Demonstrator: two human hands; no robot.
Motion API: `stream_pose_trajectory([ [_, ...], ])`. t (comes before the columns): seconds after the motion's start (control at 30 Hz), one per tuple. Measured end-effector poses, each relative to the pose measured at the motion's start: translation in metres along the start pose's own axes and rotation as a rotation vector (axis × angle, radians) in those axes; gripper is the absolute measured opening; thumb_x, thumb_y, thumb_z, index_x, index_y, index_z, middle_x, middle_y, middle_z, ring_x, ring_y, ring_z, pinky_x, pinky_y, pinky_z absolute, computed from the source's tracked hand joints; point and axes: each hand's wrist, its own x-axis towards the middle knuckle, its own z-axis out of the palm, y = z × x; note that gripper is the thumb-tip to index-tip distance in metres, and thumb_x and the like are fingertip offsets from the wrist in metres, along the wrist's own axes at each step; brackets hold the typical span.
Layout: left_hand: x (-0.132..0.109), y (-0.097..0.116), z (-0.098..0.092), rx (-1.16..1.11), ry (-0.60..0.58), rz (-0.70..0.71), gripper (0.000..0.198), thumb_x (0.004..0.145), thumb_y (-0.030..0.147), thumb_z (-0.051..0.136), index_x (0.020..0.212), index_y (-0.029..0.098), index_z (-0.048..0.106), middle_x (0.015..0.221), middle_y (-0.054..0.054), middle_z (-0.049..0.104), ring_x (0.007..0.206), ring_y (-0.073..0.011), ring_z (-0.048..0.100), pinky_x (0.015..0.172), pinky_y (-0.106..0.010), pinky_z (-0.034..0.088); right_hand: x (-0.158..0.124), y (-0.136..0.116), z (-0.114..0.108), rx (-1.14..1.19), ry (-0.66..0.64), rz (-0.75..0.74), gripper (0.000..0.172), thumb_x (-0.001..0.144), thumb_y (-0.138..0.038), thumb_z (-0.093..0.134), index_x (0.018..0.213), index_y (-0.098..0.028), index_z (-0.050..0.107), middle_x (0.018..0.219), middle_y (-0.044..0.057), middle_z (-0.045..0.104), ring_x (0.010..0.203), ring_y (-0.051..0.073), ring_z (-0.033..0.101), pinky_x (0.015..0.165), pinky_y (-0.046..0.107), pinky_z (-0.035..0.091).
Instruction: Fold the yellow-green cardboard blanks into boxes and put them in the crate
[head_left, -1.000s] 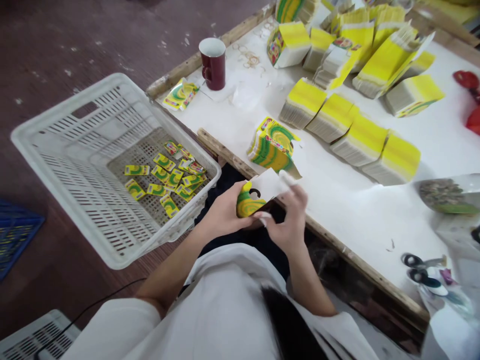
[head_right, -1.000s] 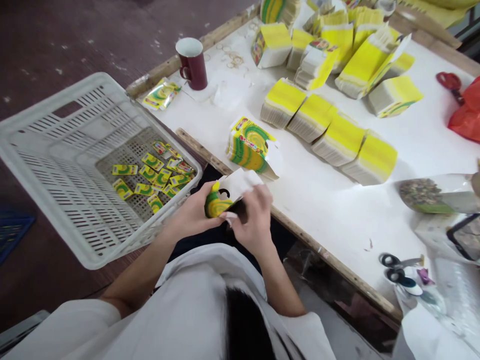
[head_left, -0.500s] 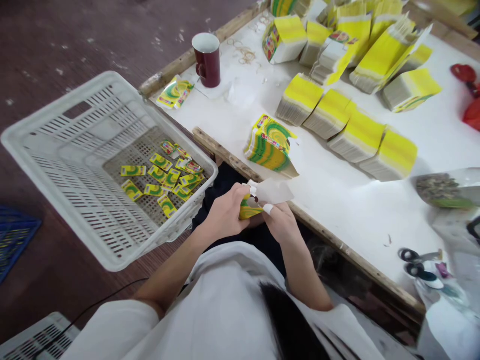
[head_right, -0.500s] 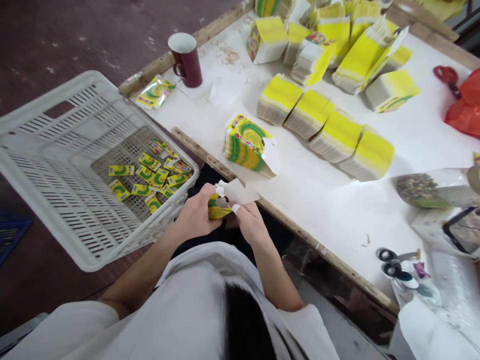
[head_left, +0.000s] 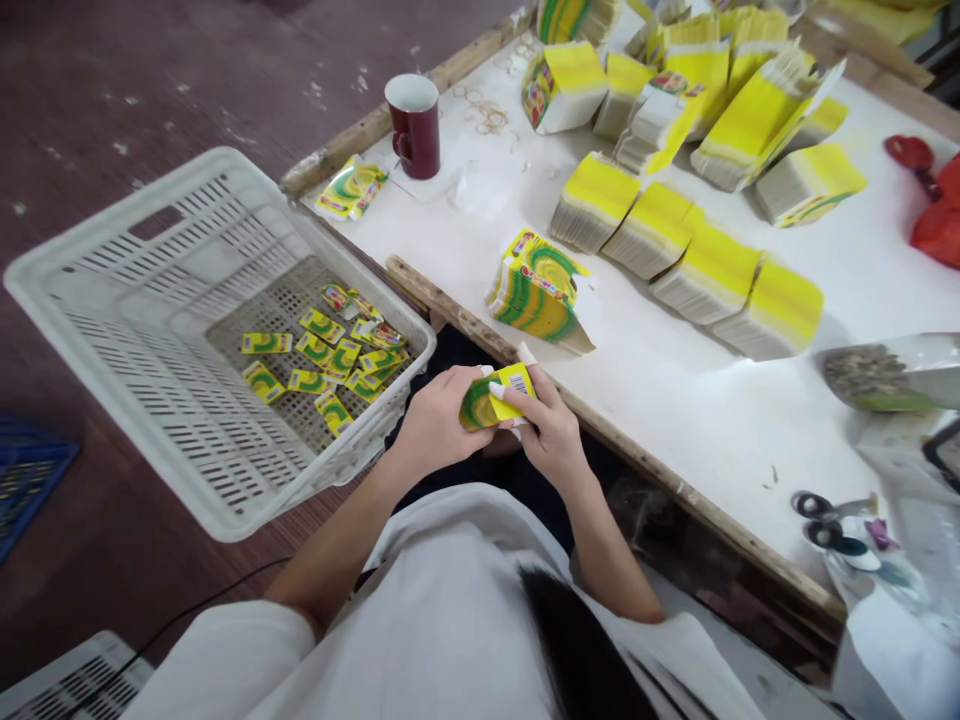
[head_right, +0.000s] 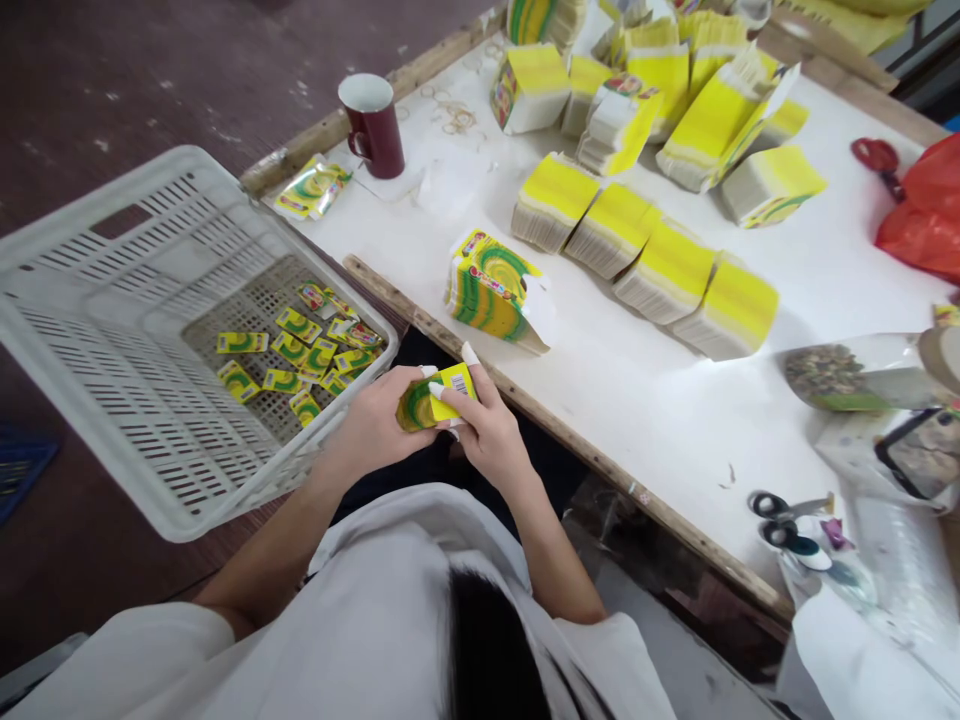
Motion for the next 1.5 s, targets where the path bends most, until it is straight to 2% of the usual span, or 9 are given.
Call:
stream_pose_trajectory([
  [0.2,0.010,-0.003,-0.011,-0.036,-0.076,0.025,0.060,0.065,0.032,0.084,0.121,0.022,0.064,0.118,-0.011,0.074,0.105,-0.0317,0.072,0.094,-0.043,0.056,0.013,-0.001,-0.026,0.073,-0.267,-0.058,0.023,0.093,-0.034,0.065,0.115,-0.026,0.067,0.144,0.015,0.055,0.137,0.031,0.054,0.108,0.049,0.050],
  [0.37,0.010,0.006,-0.005,-0.122,-0.012,-0.063,0.062,0.063,0.026,0.084,0.121,0.022,0.065,0.116,-0.009,0.074,0.106,-0.0309,0.071,0.096,-0.042,0.054,0.012,-0.008,-0.003,0.188,-0.072,0.065,0.057,0.092,-0.039,0.065,0.140,-0.023,0.039,0.141,0.018,0.048,0.135,0.031,0.050,0.113,0.053,0.045],
  [0.47,0.004,0.003,-0.001,-0.435,0.261,-0.203,0.066,0.063,0.033,0.089,0.123,0.026,0.062,0.115,-0.006,0.073,0.101,-0.0250,0.071,0.091,-0.036,0.056,0.016,-0.009,0.006,0.275,-0.009,0.098,0.073,0.086,-0.045,0.072,0.144,-0.025,0.033,0.139,0.016,0.051,0.125,0.028,0.059,0.106,0.047,0.051],
  [0.57,0.001,-0.006,-0.002,-0.939,0.709,-0.346,0.058,0.073,0.062,0.077,0.116,0.025,0.062,0.117,-0.008,0.071,0.105,-0.0228,0.070,0.087,-0.032,0.057,0.037,-0.007,-0.008,0.182,0.209,0.152,0.043,0.088,-0.042,0.069,0.125,-0.027,0.052,0.119,0.010,0.063,0.107,0.025,0.065,0.095,0.042,0.056],
  [0.63,0.000,-0.011,-0.002,-1.210,0.859,-0.460,0.067,0.078,0.080,0.058,0.108,0.020,0.063,0.119,-0.013,0.070,0.114,-0.0248,0.067,0.092,-0.035,0.057,0.058,-0.002,-0.024,0.004,0.363,0.176,0.023,0.091,-0.036,0.064,0.111,-0.025,0.059,0.107,0.008,0.066,0.098,0.024,0.065,0.088,0.040,0.057],
  [0.77,-0.002,-0.011,0.009,-1.433,0.698,-0.680,0.066,0.079,0.080,0.057,0.105,0.019,0.059,0.119,-0.015,0.070,0.104,-0.0232,0.071,0.085,-0.036,0.060,0.103,0.015,-0.047,-0.326,0.461,0.274,0.018,0.087,-0.032,0.065,0.100,-0.021,0.062,0.107,0.013,0.064,0.096,0.027,0.061,0.089,0.046,0.053],
  [0.93,-0.004,-0.004,0.026,-1.381,0.505,-0.750,0.044,0.078,0.046,0.077,0.109,0.020,0.059,0.097,-0.004,0.074,0.072,-0.0111,0.070,0.061,-0.020,0.055,0.128,0.026,-0.049,-0.490,0.318,0.439,0.021,0.080,-0.036,0.074,0.084,-0.021,0.059,0.099,0.013,0.062,0.101,0.032,0.058,0.096,0.054,0.047],
  [1.3,0.006,-0.001,0.035,-1.415,0.177,-0.663,0.071,0.060,0.059,0.090,0.111,0.014,0.067,0.091,-0.006,0.077,0.076,-0.0153,0.073,0.068,-0.024,0.060,0.105,-0.007,-0.046,-0.333,0.385,0.315,0.027,0.078,-0.021,0.068,0.090,-0.025,0.044,0.084,0.001,0.063,0.071,0.020,0.059,0.072,0.038,0.050],
  [1.5,0.015,-0.003,0.039,-1.065,0.369,-0.512,0.046,0.081,0.063,0.071,0.098,0.020,0.074,0.101,-0.008,0.077,0.106,-0.0278,0.072,0.093,-0.040,0.058,0.045,-0.027,-0.011,0.208,-0.123,0.257,0.023,0.079,-0.027,0.072,0.081,-0.024,0.050,0.072,-0.003,0.058,0.062,0.013,0.053,0.059,0.026,0.046],
])
